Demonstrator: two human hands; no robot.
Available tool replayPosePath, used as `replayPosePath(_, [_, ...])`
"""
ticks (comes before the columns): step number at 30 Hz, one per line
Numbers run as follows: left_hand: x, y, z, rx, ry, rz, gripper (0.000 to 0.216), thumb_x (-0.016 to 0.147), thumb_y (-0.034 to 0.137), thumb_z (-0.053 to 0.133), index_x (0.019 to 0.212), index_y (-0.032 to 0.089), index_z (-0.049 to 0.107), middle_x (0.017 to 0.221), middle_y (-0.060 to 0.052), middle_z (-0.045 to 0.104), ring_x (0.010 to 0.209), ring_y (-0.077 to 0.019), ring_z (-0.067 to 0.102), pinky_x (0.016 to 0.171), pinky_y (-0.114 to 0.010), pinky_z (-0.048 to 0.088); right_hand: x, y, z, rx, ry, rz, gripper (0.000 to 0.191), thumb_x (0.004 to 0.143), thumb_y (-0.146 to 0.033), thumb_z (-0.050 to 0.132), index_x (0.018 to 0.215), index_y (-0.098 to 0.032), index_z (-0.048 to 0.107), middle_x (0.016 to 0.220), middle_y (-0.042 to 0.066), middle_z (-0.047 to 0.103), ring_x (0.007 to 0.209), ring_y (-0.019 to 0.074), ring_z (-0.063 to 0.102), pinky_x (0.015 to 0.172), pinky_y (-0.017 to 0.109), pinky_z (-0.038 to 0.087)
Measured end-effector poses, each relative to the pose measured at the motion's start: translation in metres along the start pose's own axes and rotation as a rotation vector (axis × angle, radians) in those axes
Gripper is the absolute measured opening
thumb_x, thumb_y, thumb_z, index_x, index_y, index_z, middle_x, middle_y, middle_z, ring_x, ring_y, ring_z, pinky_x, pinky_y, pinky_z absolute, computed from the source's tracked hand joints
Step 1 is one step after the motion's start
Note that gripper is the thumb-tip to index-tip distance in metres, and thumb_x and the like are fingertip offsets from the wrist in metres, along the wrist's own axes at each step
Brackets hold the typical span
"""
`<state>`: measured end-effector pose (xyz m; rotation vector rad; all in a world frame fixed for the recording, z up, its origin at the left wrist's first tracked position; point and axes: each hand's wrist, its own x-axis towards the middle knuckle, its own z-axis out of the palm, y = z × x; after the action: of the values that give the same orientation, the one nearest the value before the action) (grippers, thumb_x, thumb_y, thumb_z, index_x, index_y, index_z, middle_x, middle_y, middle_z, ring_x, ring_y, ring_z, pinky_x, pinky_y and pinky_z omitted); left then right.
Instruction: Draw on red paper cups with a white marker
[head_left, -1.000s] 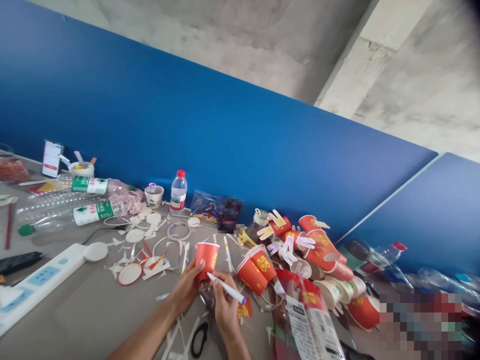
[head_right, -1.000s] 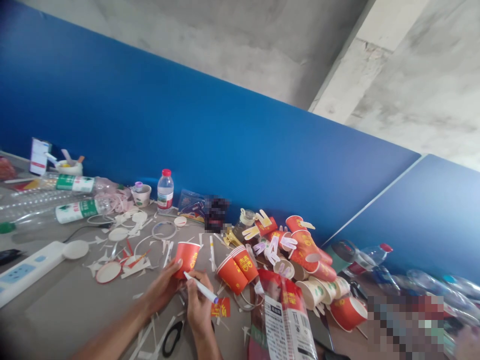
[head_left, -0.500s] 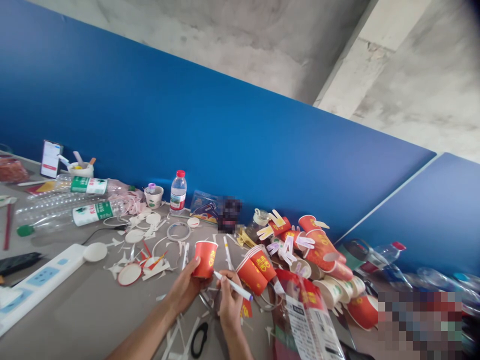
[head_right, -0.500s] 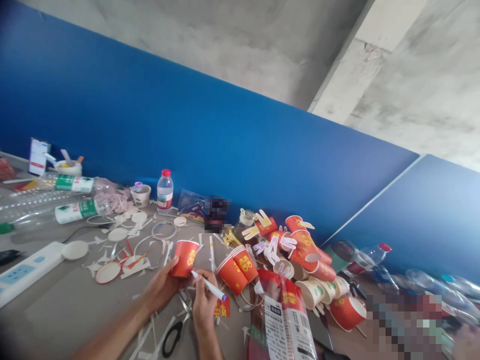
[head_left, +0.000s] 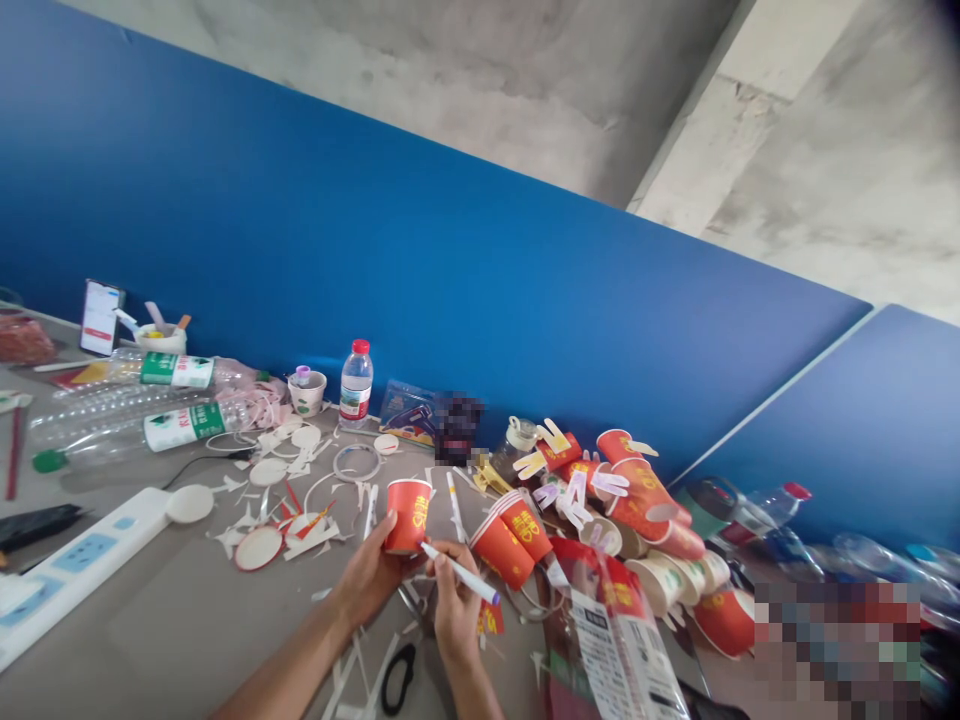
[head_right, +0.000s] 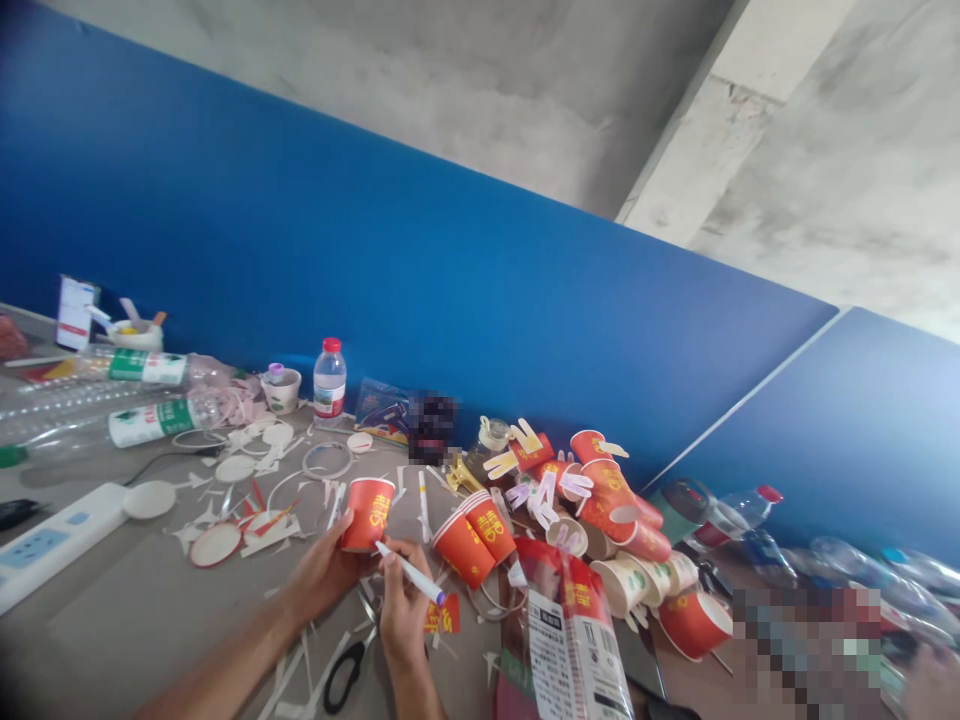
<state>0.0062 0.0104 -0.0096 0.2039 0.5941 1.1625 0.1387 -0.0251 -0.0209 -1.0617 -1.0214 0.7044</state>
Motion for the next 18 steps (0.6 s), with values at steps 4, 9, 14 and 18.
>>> replayPosePath(4, [0.0005,0.0026,-0.0005,-0.018,-0.009,-0.022,0.029,0.114,0.031,0.071,0.099,0.009,0.084,0.093,-0.018,0.089,0.081,-0.0267,0.084,0.083,-0.040,0.072,0.0017,0.0036,-0.0022,-0.010,0.034,0.040,0.049,0.098,-0.073,0.079,0.082,-0.027,0.080,0.067,0.001,0.069,0.063,0.0257,0.065,0.062,0.038,0.058])
replayPosePath(9, [-0.0008,0.0046,0.0032,-0.049,0.035,-0.023,0.027,0.116,0.031,0.066,0.106,0.012,0.082,0.093,-0.016,0.089,0.081,-0.0279,0.086,0.084,-0.042,0.074,0.0040,0.0040,-0.0039,-0.016,0.063,0.057,0.051,0.099,-0.077,0.077,0.084,-0.027,0.080,0.066,-0.001,0.067,0.062,0.0244,0.064,0.061,0.037,0.057])
replayPosePath(14, [-0.0042,0.0054,0.0066,-0.057,0.048,-0.004,0.024,0.115,0.025,0.067,0.097,0.014,0.079,0.084,-0.012,0.087,0.077,-0.0258,0.084,0.084,-0.040,0.074,0.0029,0.0034,-0.0019,-0.017,0.082,0.068,0.055,0.096,-0.079,0.078,0.080,-0.027,0.080,0.063,0.000,0.067,0.061,0.0247,0.065,0.059,0.036,0.057])
replayPosePath(18, [-0.0051,0.0047,0.0051,-0.013,-0.016,0.006,0.026,0.111,0.024,0.074,0.090,0.012,0.081,0.084,-0.014,0.086,0.077,-0.0247,0.082,0.082,-0.037,0.072,0.0011,0.0032,-0.0009,-0.026,0.046,0.033,0.054,0.097,-0.079,0.077,0.081,-0.028,0.080,0.064,0.001,0.069,0.061,0.0262,0.067,0.059,0.037,0.059])
